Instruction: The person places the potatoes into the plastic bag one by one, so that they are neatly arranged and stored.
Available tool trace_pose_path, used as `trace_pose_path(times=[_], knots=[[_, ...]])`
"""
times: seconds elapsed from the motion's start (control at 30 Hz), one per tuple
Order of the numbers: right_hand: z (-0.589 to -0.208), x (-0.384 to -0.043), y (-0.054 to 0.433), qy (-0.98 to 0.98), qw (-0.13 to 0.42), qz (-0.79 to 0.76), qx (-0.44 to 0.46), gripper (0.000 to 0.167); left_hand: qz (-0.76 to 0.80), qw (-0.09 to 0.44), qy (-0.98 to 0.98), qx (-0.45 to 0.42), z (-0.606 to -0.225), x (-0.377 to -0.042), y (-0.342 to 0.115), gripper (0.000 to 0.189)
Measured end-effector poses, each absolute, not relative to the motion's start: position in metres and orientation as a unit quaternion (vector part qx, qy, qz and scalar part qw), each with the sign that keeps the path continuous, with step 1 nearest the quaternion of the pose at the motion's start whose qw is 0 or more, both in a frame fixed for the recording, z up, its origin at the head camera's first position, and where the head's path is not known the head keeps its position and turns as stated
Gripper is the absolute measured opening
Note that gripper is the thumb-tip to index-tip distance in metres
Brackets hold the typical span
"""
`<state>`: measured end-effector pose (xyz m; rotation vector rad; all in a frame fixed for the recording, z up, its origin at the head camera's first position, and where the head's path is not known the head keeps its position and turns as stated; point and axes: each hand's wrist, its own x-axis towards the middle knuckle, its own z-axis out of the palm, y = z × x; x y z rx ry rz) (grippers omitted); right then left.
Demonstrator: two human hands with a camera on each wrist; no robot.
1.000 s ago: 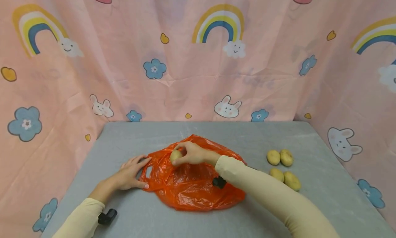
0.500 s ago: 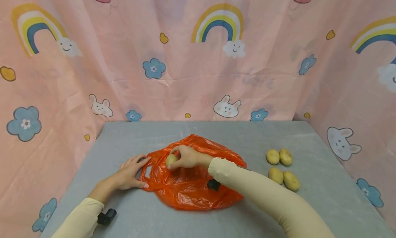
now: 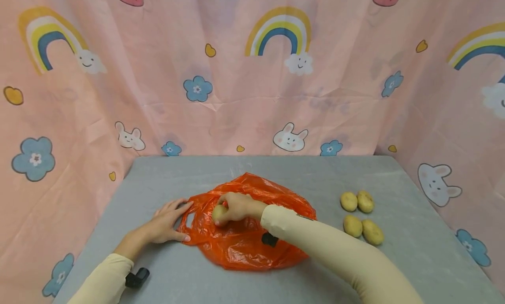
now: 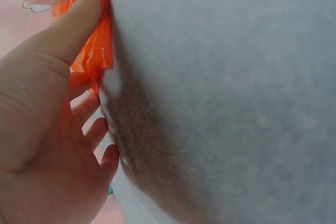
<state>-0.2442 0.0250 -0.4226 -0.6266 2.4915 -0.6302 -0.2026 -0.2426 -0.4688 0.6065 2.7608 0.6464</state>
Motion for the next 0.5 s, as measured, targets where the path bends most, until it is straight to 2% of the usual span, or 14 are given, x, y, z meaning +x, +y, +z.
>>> trace_pose_path(times=[0.5], knots=[[-0.422, -0.249, 0.043, 0.862, 0.291, -0.332, -0.248, 0.060, 0.224, 0.112, 0.944, 0.216, -0.467, -0.201, -0.242, 0.103]])
